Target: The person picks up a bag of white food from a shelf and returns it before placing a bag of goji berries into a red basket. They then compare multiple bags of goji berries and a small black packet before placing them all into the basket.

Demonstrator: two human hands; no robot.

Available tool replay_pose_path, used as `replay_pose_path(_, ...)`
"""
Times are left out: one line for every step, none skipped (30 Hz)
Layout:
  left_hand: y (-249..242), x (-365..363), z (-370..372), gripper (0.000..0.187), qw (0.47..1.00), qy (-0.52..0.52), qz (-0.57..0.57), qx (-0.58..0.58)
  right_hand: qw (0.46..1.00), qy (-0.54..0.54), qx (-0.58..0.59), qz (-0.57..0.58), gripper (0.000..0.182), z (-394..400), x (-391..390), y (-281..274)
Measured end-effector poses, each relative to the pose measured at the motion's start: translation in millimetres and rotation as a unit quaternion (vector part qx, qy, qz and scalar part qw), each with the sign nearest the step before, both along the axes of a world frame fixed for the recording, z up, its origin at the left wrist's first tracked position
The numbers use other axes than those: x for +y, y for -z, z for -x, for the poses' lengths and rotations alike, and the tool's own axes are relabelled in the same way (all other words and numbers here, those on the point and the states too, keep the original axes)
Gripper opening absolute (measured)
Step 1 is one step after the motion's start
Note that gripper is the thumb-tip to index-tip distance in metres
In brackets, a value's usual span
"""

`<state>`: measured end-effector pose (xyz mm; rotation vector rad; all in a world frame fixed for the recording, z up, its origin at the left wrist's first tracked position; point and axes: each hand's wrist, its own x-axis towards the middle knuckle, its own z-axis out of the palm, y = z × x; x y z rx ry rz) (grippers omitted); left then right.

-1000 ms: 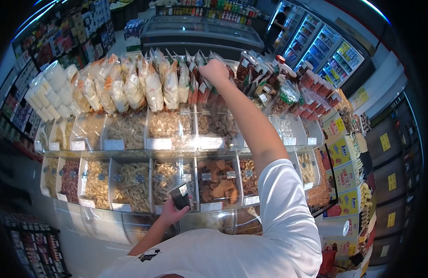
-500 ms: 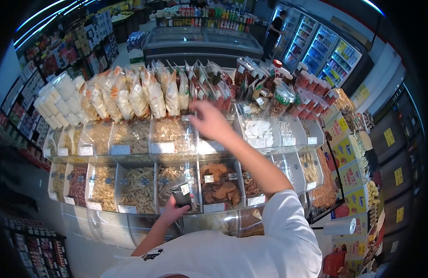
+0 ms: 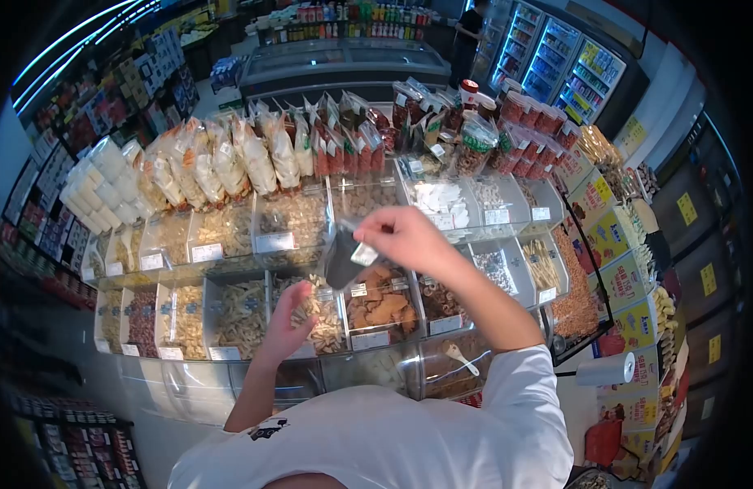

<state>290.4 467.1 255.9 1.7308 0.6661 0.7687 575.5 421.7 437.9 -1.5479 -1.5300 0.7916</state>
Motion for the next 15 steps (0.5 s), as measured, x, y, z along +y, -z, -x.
replay_pose_path(9.6,1.6,6.9,0.074,1.000,0.002,0.000,0.002,0.999,0.037,-0.001,-0.033,0.020,-11.9,7.9,-9.5)
replay_pose_path(19.6,-0.4,14.9,0.082,0.974,-0.034,-0.107,0.199,0.997,0.059,0.012,-0.048,0.020,-22.6,15.4,-23.4)
replay_pose_path(30.0,-4.7,21.5,0.089,0.897,-0.067,-0.211,0.383,0.996,0.067,0.055,-0.037,0.021,-26.2,19.0,-44.5)
replay_pose_path(42.1,-12.1,28.0,0.089,0.897,-0.063,-0.211,0.383,0.994,0.090,0.037,-0.054,0.019,-40.9,31.3,-47.3)
replay_pose_path(54.8,-21.3,35.4,0.097,0.878,-0.071,-0.227,0.416,0.992,0.091,0.063,-0.057,0.020,-51.0,39.8,-53.7)
replay_pose_path(64.7,-26.3,40.0,0.104,0.857,-0.081,-0.242,0.448,0.991,0.106,0.065,-0.057,0.021,-58.5,48.3,-59.5)
replay_pose_path(72.1,-27.4,42.3,0.104,0.857,-0.081,-0.243,0.447,0.989,0.120,0.066,-0.056,0.022,-64.8,57.5,-65.6)
replay_pose_path(79.1,-28.1,45.0,0.108,0.866,-0.083,-0.250,0.426,0.989,0.127,0.054,-0.057,0.023,-70.8,66.3,-71.9)
replay_pose_path(80.7,-27.5,46.8,0.112,0.873,-0.084,-0.256,0.405,0.989,0.133,0.042,-0.056,0.024,-76.8,75.8,-76.5)
replay_pose_path(81.8,-26.8,47.6,0.112,0.873,-0.085,-0.255,0.407,0.986,0.146,0.024,-0.072,0.026,-85.0,89.8,-76.7)
replay_pose_path(79.4,-27.9,46.6,0.110,0.871,-0.084,-0.251,0.413,0.984,0.161,0.006,-0.075,0.026,-93.7,104.0,-78.8)
replay_pose_path(77.4,-28.1,45.2,0.107,0.870,-0.083,-0.249,0.418,0.982,0.170,-0.007,-0.087,0.027,-98.6,116.5,-81.8)
replay_pose_path(77.0,-27.8,45.0,0.107,0.869,-0.085,-0.250,0.418,0.979,0.179,-0.020,-0.100,0.028,-103.6,128.3,-85.8)
replay_pose_path(77.6,-27.9,45.4,0.109,0.873,-0.083,-0.248,0.412,0.978,0.179,-0.020,-0.102,0.028,-109.5,142.9,-88.1)
replay_pose_path(77.9,-28.0,45.3,0.110,0.876,-0.081,-0.247,0.406,0.973,0.199,-0.026,-0.117,0.029,-115.3,158.9,-87.2)
